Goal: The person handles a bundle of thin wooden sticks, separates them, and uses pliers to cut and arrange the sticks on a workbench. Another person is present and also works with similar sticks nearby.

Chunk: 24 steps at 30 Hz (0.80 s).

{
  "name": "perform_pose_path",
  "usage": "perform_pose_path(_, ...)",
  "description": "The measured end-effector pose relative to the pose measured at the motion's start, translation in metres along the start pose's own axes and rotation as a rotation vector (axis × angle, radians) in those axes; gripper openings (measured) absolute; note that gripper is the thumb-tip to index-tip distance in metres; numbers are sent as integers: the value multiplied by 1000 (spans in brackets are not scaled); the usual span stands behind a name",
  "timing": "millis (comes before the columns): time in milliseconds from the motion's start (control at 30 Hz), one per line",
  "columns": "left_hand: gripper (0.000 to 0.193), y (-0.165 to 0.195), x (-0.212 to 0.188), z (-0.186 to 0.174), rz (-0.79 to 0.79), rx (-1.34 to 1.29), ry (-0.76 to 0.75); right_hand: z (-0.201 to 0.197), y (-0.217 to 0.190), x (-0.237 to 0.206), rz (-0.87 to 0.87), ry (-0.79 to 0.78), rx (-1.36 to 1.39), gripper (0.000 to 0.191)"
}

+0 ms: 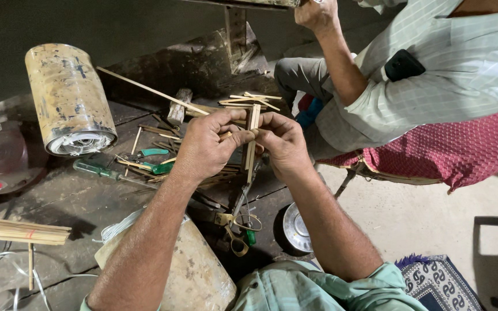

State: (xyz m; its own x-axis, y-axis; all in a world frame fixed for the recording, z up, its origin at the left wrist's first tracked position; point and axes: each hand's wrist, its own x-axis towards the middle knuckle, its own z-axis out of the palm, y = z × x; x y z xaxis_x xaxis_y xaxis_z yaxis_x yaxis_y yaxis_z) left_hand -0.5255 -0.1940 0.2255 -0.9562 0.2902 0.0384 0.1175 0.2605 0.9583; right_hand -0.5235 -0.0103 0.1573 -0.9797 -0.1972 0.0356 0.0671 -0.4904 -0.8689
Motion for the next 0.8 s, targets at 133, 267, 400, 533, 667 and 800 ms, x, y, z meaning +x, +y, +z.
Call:
perform_pose_path(133,32,-2,1,2,-1,-13,-3,-4,3,0,-12,-17,0,12)
perform_pose_path(267,33,-4,2,5,7,-9,-12,-9,8,-2,2,-15,3,13)
perform_pose_path(400,34,-11,6,6,-95,140,-54,-16,15,-5,42,-27,2,13)
perform_pose_path(533,27,-22,16,13,-181,150,-113,-27,28,-14,119,24,-42,17)
perform_pose_path(667,26,-27,23,30,-156,332,-103,-40,42,-23,185,88,-39,20)
perform_pose_path(800,28,-27,47,32,-371,453,-111,-61,45,-23,120,160,-85,19)
